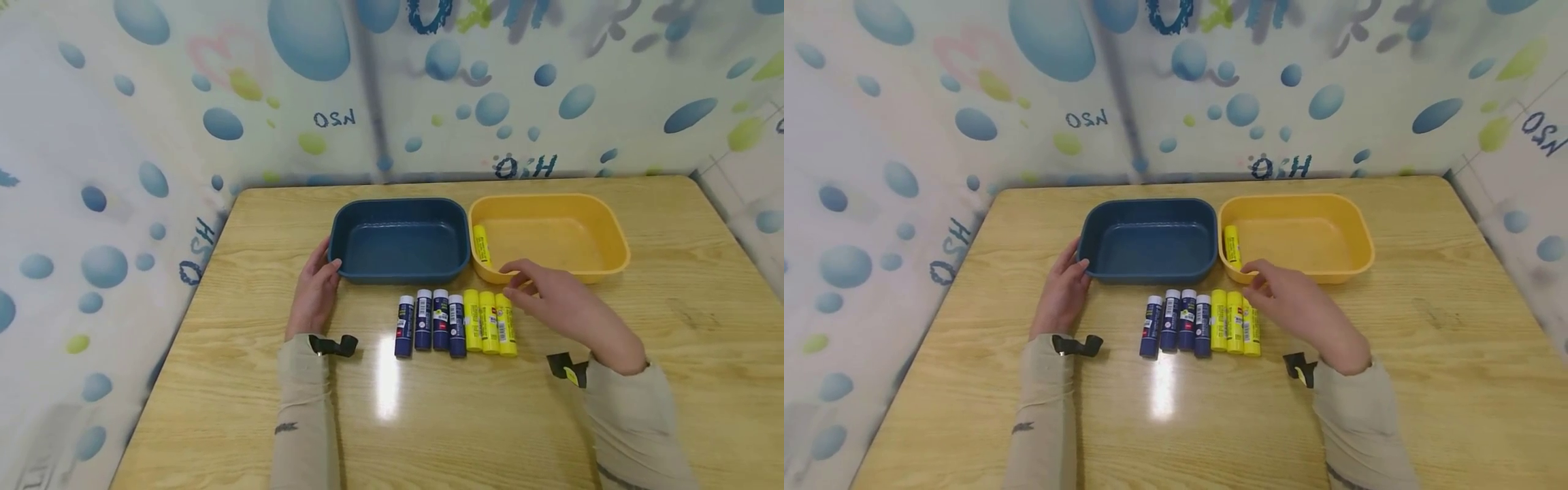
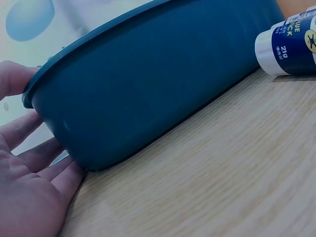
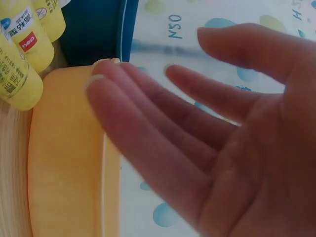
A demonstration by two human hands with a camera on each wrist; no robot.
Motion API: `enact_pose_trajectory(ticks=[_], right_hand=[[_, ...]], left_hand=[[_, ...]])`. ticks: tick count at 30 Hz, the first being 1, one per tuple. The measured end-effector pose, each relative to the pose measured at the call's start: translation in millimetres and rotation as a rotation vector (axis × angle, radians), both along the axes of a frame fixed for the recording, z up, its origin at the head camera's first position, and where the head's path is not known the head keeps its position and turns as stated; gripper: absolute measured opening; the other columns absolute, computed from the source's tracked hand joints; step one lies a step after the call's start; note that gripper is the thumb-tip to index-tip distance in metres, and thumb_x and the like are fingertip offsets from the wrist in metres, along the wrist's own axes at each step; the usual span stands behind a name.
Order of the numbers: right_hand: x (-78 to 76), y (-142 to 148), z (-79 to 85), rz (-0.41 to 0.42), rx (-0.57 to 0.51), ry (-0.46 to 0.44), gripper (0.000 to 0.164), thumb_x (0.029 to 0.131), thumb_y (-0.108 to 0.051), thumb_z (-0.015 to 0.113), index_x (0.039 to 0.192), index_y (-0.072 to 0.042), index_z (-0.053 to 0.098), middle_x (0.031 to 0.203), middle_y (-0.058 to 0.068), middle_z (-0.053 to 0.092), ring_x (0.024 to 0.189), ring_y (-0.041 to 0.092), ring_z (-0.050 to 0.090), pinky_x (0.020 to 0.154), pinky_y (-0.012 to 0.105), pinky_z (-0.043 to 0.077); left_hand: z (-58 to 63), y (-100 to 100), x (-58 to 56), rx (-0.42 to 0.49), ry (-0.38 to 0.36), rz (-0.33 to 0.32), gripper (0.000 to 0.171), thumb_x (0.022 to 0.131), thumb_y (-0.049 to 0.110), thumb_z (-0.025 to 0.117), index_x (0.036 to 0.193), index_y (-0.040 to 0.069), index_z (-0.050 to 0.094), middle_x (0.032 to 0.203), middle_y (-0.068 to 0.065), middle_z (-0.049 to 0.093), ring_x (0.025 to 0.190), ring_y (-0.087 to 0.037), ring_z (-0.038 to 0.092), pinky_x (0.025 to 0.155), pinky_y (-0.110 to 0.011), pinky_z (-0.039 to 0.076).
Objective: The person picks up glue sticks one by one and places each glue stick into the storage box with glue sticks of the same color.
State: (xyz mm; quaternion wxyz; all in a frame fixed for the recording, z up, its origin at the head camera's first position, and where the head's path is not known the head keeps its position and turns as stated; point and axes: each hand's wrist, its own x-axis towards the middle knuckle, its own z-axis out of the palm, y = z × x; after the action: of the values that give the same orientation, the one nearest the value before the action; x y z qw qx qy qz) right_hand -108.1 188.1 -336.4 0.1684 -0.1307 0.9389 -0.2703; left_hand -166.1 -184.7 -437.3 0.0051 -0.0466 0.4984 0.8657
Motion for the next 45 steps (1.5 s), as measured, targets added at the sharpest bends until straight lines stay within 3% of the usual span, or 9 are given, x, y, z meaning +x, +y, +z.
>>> enact_pose_trajectory(ticks=[6, 13, 16, 21, 26, 30, 39, 45], right_hand=[[0.6, -1.7, -1.9, -0.003, 0.056, -0.066, 0.043, 0.089, -0.035, 0.052, 0.124, -0.011, 0.045, 0.101, 0.006, 0.060, 0.073, 0.016, 0.056, 0.063, 0.031, 0.047], [-0.9, -6.3, -10.5, -0.006, 0.135, -0.169, 0.051, 0.087, -0.034, 0.056, 0.129, -0.007, 0.040, 0.079, 0.004, 0.059, 0.057, 0.015, 0.053, 0.051, 0.027, 0.044], [-1.0, -9.2, -15.1, -0.022, 0.168, -0.199, 0.056, 0.087, -0.037, 0.055, 0.131, -0.007, 0.037, 0.077, 0.004, 0.058, 0.056, 0.015, 0.053, 0.049, 0.027, 0.044], [-1.5, -13.9, -21.4, -0.047, 0.233, -0.161, 0.053, 0.087, -0.037, 0.055, 0.127, -0.007, 0.039, 0.084, 0.006, 0.056, 0.060, 0.018, 0.052, 0.051, 0.030, 0.042], [-1.7, -19.3, -27.3, -0.040, 0.287, -0.111, 0.057, 0.084, -0.034, 0.060, 0.128, -0.005, 0.040, 0.109, 0.016, 0.055, 0.083, 0.025, 0.053, 0.072, 0.043, 0.045], [-1.8, -21.2, -29.7, -0.017, 0.292, -0.109, 0.057, 0.084, -0.031, 0.062, 0.128, -0.002, 0.040, 0.115, 0.018, 0.053, 0.091, 0.026, 0.052, 0.083, 0.049, 0.041], [-2.1, -17.3, -32.5, -0.029, 0.228, -0.162, 0.056, 0.084, -0.024, 0.062, 0.131, -0.007, 0.037, 0.096, 0.009, 0.053, 0.075, 0.023, 0.049, 0.063, 0.034, 0.041], [-5.4, -12.9, -36.3, -0.059, 0.228, -0.229, 0.061, 0.083, -0.021, 0.060, 0.135, -0.008, 0.031, 0.097, 0.012, 0.052, 0.066, 0.020, 0.051, 0.054, 0.030, 0.041]], left_hand=[[-1.4, -1.5, 0.9, -0.033, -0.007, 0.005, 0.050, 0.087, 0.000, 0.053, 0.134, 0.012, 0.040, 0.138, -0.008, 0.034, 0.122, -0.020, 0.038, 0.099, -0.029, 0.032], [-0.4, -0.2, 1.2, -0.027, -0.009, 0.001, 0.051, 0.087, 0.000, 0.053, 0.134, 0.012, 0.040, 0.138, -0.008, 0.034, 0.122, -0.020, 0.038, 0.099, -0.030, 0.032], [0.3, 0.3, 1.0, -0.015, -0.004, 0.001, 0.050, 0.087, -0.001, 0.053, 0.134, 0.012, 0.040, 0.138, -0.007, 0.034, 0.123, -0.020, 0.037, 0.100, -0.029, 0.031], [1.8, 0.4, 0.3, -0.014, 0.007, -0.002, 0.050, 0.087, -0.001, 0.053, 0.134, 0.011, 0.040, 0.138, -0.007, 0.034, 0.123, -0.020, 0.037, 0.100, -0.030, 0.030], [2.5, 1.4, 0.7, -0.022, 0.005, -0.006, 0.051, 0.087, -0.001, 0.053, 0.134, 0.010, 0.039, 0.138, -0.008, 0.033, 0.123, -0.020, 0.037, 0.100, -0.029, 0.031], [2.6, 1.5, 1.2, -0.012, -0.002, -0.005, 0.051, 0.087, -0.002, 0.052, 0.135, 0.009, 0.037, 0.139, -0.008, 0.031, 0.123, -0.019, 0.036, 0.100, -0.029, 0.030], [1.9, 1.3, 1.5, -0.003, -0.001, -0.005, 0.052, 0.087, -0.002, 0.052, 0.135, 0.008, 0.037, 0.139, -0.009, 0.032, 0.124, -0.022, 0.034, 0.101, -0.030, 0.029], [1.6, 1.1, 1.5, 0.004, 0.002, -0.003, 0.051, 0.087, -0.002, 0.052, 0.135, 0.008, 0.037, 0.139, -0.010, 0.031, 0.125, -0.023, 0.033, 0.102, -0.032, 0.027]])
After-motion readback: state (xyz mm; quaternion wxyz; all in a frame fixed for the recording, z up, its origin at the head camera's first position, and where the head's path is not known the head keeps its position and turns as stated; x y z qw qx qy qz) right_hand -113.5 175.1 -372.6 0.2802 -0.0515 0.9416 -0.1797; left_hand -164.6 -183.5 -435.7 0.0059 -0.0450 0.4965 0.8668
